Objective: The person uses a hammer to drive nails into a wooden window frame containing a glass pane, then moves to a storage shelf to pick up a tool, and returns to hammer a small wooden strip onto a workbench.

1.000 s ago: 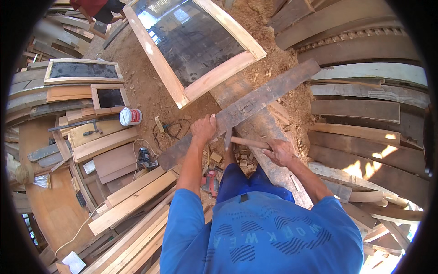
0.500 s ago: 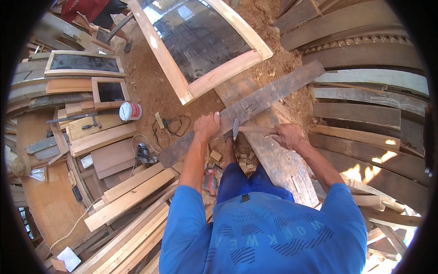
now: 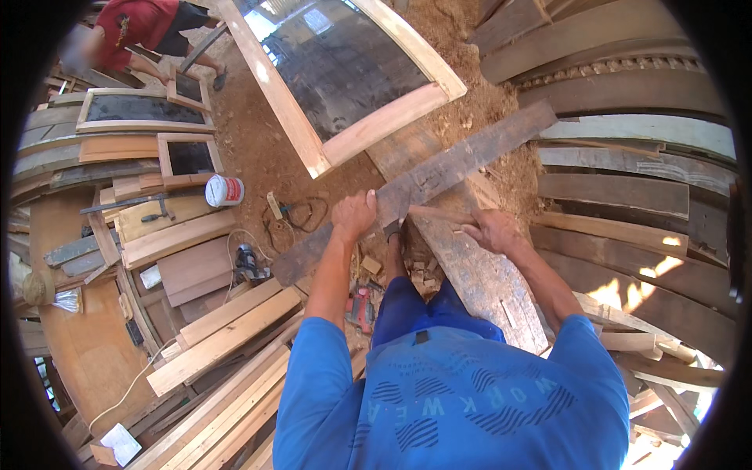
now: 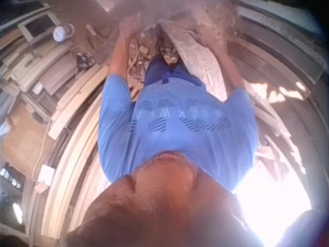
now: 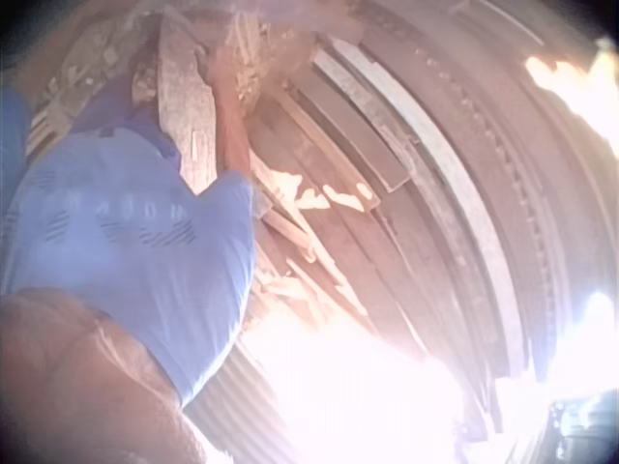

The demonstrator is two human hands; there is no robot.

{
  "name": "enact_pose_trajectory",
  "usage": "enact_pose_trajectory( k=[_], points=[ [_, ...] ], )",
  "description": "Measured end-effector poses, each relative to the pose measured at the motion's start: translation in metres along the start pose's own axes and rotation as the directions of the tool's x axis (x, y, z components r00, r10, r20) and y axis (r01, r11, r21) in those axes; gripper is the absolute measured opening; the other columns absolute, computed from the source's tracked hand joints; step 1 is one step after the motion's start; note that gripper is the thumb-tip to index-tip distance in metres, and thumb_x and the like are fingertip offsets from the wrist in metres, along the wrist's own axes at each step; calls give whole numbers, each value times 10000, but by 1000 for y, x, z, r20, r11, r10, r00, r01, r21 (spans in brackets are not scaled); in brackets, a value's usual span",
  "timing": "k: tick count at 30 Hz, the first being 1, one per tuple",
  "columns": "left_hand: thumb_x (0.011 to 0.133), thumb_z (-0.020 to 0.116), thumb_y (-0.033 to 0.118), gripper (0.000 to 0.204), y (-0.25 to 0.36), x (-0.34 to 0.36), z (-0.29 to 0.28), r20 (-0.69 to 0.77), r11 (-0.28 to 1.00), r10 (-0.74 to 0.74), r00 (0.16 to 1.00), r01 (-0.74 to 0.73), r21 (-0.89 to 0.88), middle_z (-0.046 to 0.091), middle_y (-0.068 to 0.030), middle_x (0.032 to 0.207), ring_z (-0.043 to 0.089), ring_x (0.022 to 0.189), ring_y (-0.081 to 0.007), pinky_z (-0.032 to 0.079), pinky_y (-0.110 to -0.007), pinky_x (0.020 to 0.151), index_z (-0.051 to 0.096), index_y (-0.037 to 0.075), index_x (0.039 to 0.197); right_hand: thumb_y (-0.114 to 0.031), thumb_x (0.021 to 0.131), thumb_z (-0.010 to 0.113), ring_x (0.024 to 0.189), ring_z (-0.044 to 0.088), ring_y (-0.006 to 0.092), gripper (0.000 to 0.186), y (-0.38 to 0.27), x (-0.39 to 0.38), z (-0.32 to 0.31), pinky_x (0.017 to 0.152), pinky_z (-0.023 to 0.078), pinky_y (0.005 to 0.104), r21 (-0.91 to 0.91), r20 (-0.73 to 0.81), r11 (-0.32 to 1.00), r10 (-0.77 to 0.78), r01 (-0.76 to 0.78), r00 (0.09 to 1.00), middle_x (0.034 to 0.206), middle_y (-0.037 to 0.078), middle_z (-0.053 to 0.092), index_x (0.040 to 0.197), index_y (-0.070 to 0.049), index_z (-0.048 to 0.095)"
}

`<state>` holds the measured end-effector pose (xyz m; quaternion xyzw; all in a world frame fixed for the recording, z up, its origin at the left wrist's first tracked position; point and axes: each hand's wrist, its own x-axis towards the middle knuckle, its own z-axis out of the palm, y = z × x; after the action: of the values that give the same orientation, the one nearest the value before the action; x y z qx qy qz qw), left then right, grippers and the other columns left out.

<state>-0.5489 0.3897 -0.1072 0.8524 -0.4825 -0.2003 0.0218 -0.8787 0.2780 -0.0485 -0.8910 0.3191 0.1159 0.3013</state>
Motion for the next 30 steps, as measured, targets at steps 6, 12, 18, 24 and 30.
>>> enact_pose_trajectory(
  k=[6, 12, 18, 24, 30],
  points=[
    [1009, 384, 434, 517, -6, -2, 10, -1, 1000, 12, 1000, -12, -23, 704, -286, 950, 681, 919, -470, 519, -563, 869, 716, 38, 1004, -536, 960, 528, 826, 669, 382, 459, -4, -7, 11, 738, 515, 502, 75, -44, 996, -54, 57, 998, 828, 173, 667, 1018, -93, 636],
    [1012, 383, 442, 513, 1, 1, 7, -20, 1000, -4, 1000, 4, 11, 714, -268, 963, 687, 913, -462, 523, -559, 854, 695, 40, 1071, -361, 964, 611, 726, 634, 416, 358, -18, -22, 23, 680, 492, 489, 491, -98, 870, 106, -45, 990, 759, 229, 632, 1051, -15, 579],
    [1016, 377, 444, 517, 9, 0, 19, -260, 978, 200, 945, -175, 117, 710, -268, 1016, 672, 990, -457, 508, -554, 897, 682, 38, 1108, -279, 980, 585, 774, 642, 461, 345, -31, -45, 46, 695, 488, 509, 569, -378, 812, 397, -129, 836, 802, 278, 634, 1118, 33, 536],
    [1020, 359, 451, 534, 21, 7, 4, 74, 999, -32, 997, 34, -22, 701, -273, 1048, 651, 1049, -462, 477, -540, 968, 690, 45, 1122, -243, 995, 569, 707, 622, 443, 345, -30, -44, 43, 654, 484, 482, 594, -441, 798, 427, -100, 789, 762, 248, 611, 1204, 25, 508],
    [1017, 354, 459, 545, 23, 7, 2, 99, 999, -46, 994, 47, -13, 693, -289, 1061, 649, 1054, -463, 481, -534, 970, 703, 53, 1118, -295, 989, 576, 698, 622, 449, 376, -23, -41, 56, 641, 489, 500, 457, -528, 887, 329, -64, 783, 756, 243, 621, 1228, -17, 492]
  ],
)
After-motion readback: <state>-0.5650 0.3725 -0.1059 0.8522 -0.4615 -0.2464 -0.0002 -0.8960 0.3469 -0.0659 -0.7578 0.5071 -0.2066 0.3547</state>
